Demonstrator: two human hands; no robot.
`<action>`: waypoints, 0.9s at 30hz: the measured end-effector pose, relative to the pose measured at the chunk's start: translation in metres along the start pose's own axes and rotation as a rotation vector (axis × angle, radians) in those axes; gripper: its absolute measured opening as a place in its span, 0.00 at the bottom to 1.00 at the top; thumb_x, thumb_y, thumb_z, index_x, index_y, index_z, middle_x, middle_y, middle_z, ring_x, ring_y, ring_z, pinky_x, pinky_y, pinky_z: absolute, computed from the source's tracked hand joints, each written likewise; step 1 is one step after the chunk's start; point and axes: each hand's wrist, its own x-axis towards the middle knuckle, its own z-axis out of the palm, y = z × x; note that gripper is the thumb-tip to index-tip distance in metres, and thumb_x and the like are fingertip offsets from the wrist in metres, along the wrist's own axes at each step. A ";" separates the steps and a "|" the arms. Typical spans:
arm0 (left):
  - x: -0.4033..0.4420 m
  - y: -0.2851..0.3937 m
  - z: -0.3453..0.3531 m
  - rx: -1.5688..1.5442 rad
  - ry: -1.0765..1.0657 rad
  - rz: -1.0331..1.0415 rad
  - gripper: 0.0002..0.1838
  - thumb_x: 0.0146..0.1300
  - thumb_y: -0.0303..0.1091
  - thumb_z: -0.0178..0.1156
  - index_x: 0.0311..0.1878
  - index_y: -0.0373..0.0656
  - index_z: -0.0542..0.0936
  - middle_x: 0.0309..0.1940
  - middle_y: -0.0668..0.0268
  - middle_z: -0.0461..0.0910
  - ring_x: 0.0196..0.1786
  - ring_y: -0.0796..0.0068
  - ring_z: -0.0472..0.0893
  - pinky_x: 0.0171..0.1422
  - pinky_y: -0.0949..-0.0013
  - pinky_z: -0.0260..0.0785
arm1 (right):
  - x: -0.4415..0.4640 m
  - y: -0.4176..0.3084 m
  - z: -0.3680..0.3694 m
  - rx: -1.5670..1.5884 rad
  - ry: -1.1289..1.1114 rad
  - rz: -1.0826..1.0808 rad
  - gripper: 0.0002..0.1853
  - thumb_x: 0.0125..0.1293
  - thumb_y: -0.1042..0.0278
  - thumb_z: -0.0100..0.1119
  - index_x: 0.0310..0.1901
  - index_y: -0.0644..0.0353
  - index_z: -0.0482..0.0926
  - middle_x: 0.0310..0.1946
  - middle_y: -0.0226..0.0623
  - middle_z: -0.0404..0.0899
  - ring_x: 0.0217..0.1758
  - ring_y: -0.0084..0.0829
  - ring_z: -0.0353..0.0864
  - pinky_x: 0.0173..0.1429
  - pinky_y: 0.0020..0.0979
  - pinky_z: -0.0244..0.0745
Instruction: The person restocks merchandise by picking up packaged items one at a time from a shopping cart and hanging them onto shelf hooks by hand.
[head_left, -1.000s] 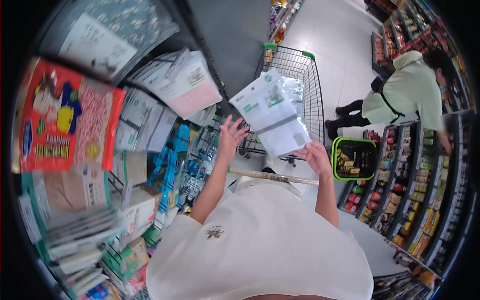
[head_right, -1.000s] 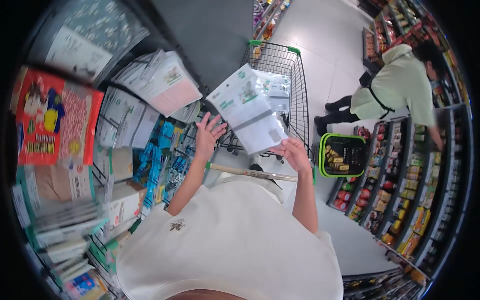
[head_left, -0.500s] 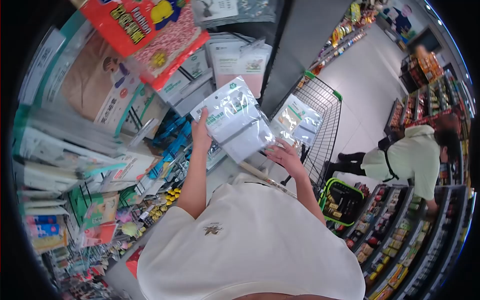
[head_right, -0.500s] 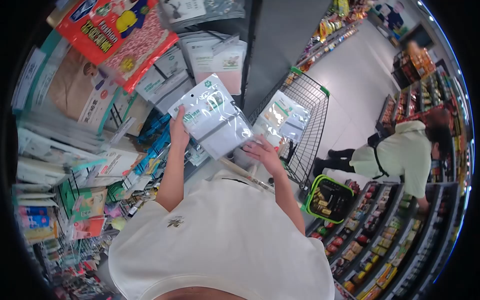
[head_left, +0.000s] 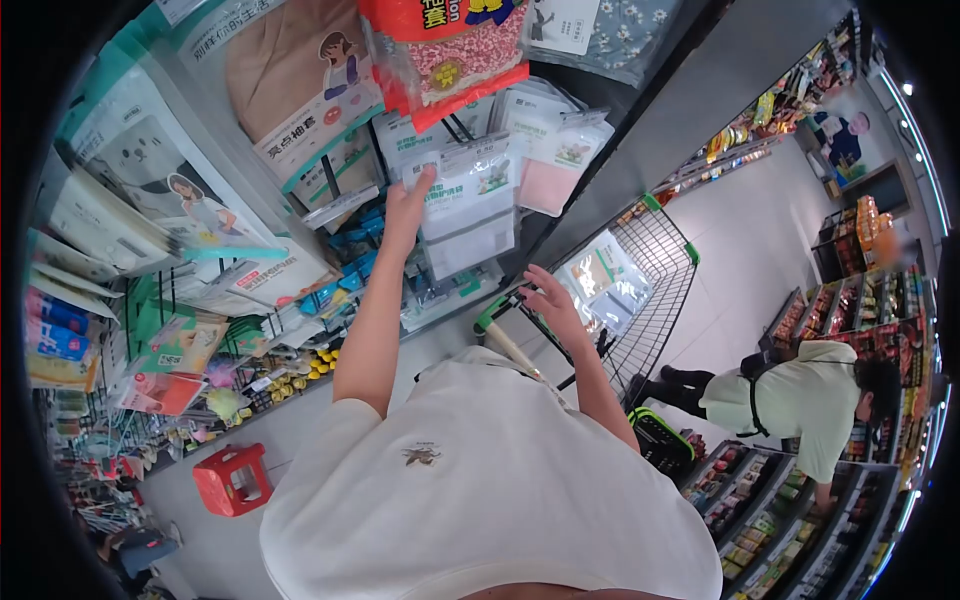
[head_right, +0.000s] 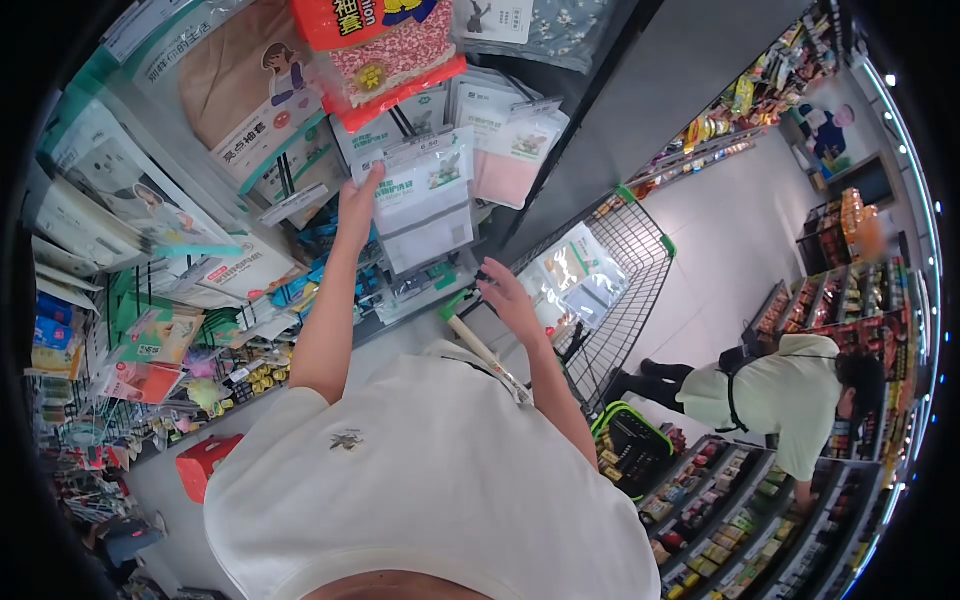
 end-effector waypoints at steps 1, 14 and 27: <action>0.001 0.000 0.000 0.000 0.002 0.004 0.27 0.69 0.50 0.64 0.54 0.31 0.81 0.48 0.61 0.84 0.49 0.74 0.81 0.56 0.70 0.71 | -0.003 0.000 0.000 0.020 0.013 0.013 0.30 0.75 0.71 0.55 0.75 0.61 0.59 0.71 0.44 0.67 0.66 0.33 0.76 0.64 0.31 0.73; 0.013 0.003 0.000 0.108 0.048 0.063 0.26 0.69 0.50 0.65 0.51 0.32 0.82 0.45 0.62 0.85 0.47 0.75 0.80 0.56 0.70 0.69 | -0.056 0.051 -0.040 0.119 0.273 0.090 0.29 0.75 0.71 0.53 0.74 0.61 0.61 0.68 0.45 0.70 0.63 0.35 0.79 0.64 0.33 0.76; 0.004 0.009 0.000 0.041 0.054 0.078 0.24 0.71 0.47 0.63 0.53 0.31 0.81 0.47 0.64 0.83 0.48 0.78 0.78 0.56 0.73 0.68 | -0.080 0.075 -0.042 0.117 0.345 0.149 0.28 0.73 0.74 0.51 0.74 0.58 0.63 0.68 0.42 0.72 0.63 0.31 0.78 0.62 0.32 0.74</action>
